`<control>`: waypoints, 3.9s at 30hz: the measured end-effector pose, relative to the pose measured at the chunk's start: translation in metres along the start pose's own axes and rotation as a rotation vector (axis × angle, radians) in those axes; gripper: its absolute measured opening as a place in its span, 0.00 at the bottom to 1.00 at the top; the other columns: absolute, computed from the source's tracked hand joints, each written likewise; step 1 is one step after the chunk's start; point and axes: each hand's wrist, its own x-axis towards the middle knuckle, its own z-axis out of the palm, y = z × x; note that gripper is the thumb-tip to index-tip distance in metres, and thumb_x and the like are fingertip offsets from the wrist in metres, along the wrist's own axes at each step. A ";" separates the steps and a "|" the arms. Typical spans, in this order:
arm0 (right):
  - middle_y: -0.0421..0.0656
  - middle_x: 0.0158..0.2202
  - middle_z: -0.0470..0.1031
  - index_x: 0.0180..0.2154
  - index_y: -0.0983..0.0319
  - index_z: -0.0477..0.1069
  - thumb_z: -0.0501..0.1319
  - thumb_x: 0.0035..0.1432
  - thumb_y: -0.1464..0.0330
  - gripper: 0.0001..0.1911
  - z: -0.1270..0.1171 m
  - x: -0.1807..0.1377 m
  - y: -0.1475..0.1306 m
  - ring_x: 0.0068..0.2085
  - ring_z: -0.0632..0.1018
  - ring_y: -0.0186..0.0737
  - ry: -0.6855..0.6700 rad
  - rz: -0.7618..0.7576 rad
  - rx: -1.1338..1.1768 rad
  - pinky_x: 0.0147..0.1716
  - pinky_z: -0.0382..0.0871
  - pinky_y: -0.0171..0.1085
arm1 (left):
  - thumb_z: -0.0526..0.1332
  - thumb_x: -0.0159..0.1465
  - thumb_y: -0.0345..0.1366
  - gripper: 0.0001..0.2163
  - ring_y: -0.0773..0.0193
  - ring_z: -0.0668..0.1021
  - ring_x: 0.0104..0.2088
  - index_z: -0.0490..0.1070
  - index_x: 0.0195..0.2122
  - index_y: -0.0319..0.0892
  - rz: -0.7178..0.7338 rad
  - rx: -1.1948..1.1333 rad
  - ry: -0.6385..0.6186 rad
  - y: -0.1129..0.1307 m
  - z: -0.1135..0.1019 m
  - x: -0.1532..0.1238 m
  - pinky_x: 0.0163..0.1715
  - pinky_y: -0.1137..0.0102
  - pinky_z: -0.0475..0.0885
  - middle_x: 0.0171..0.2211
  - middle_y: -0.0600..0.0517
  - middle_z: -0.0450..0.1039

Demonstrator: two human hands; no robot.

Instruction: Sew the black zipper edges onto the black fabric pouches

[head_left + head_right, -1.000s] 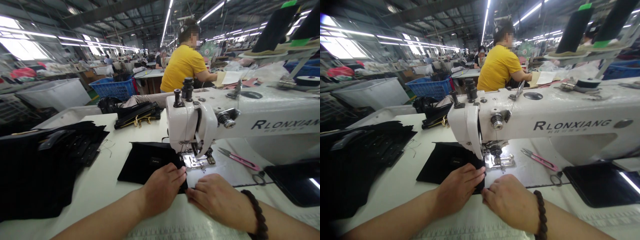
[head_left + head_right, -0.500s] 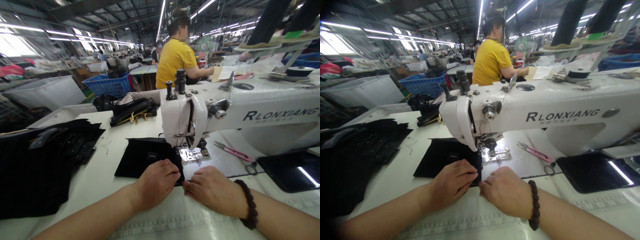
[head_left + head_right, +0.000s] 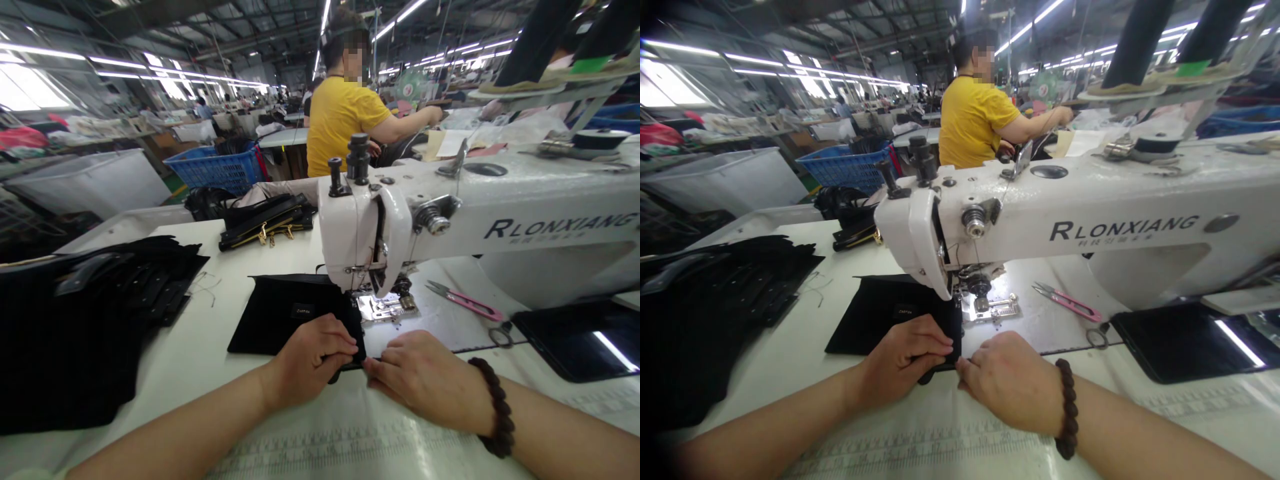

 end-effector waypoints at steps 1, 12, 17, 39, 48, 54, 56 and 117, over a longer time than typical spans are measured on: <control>0.38 0.21 0.70 0.32 0.63 0.68 0.53 0.59 0.69 0.07 0.000 0.000 0.000 0.21 0.67 0.33 0.007 -0.004 0.001 0.20 0.48 0.36 | 0.56 0.58 0.25 0.07 0.65 0.73 0.32 0.73 0.34 0.36 0.029 0.016 -0.006 0.000 0.000 0.000 0.33 0.69 0.70 0.31 0.47 0.74; 0.39 0.21 0.68 0.31 0.64 0.68 0.45 0.63 0.70 0.16 0.004 0.003 0.005 0.22 0.65 0.34 0.291 0.051 -0.015 0.22 0.49 0.36 | 0.57 0.58 0.24 0.06 0.64 0.73 0.32 0.73 0.33 0.35 0.056 0.014 -0.012 -0.001 0.002 -0.001 0.32 0.69 0.69 0.30 0.47 0.74; 0.40 0.21 0.66 0.30 0.66 0.68 0.46 0.62 0.74 0.14 0.007 0.003 0.003 0.22 0.63 0.35 0.299 -0.020 -0.052 0.22 0.48 0.36 | 0.57 0.58 0.24 0.06 0.64 0.73 0.32 0.73 0.33 0.34 0.057 0.013 -0.017 -0.002 0.001 0.000 0.33 0.70 0.69 0.30 0.46 0.74; 0.43 0.24 0.68 0.39 0.71 0.66 0.53 0.51 0.77 0.12 0.008 -0.002 -0.006 0.23 0.65 0.37 0.106 -0.105 -0.235 0.21 0.50 0.38 | 0.51 0.62 0.24 0.09 0.64 0.71 0.37 0.69 0.38 0.34 0.249 0.376 -0.148 -0.005 0.001 -0.013 0.41 0.69 0.69 0.40 0.46 0.72; 0.42 0.25 0.68 0.43 0.70 0.63 0.54 0.54 0.76 0.12 0.018 -0.002 -0.004 0.24 0.66 0.37 0.080 0.019 -0.270 0.21 0.49 0.39 | 0.50 0.61 0.24 0.10 0.63 0.71 0.39 0.68 0.40 0.33 0.256 0.416 -0.188 -0.013 -0.002 -0.006 0.44 0.68 0.68 0.40 0.44 0.71; 0.39 0.25 0.68 0.44 0.69 0.61 0.52 0.58 0.74 0.11 0.022 0.003 0.002 0.23 0.67 0.37 0.118 0.089 -0.257 0.20 0.47 0.39 | 0.52 0.60 0.25 0.09 0.63 0.71 0.41 0.67 0.40 0.34 0.233 0.468 -0.213 -0.025 -0.003 -0.001 0.45 0.69 0.67 0.42 0.47 0.71; 0.38 0.23 0.68 0.43 0.68 0.61 0.52 0.58 0.73 0.10 0.022 0.005 0.004 0.22 0.67 0.37 0.143 0.106 -0.256 0.20 0.46 0.38 | 0.54 0.59 0.25 0.09 0.64 0.71 0.41 0.68 0.41 0.34 0.226 0.502 -0.234 -0.027 -0.004 0.002 0.46 0.70 0.66 0.42 0.47 0.71; 0.38 0.22 0.68 0.35 0.63 0.66 0.51 0.60 0.70 0.07 0.007 0.010 0.004 0.22 0.66 0.34 0.114 0.172 -0.099 0.20 0.44 0.37 | 0.53 0.62 0.39 0.20 0.55 0.74 0.41 0.59 0.54 0.40 -0.466 0.788 -0.505 -0.006 -0.091 0.015 0.40 0.62 0.68 0.44 0.41 0.69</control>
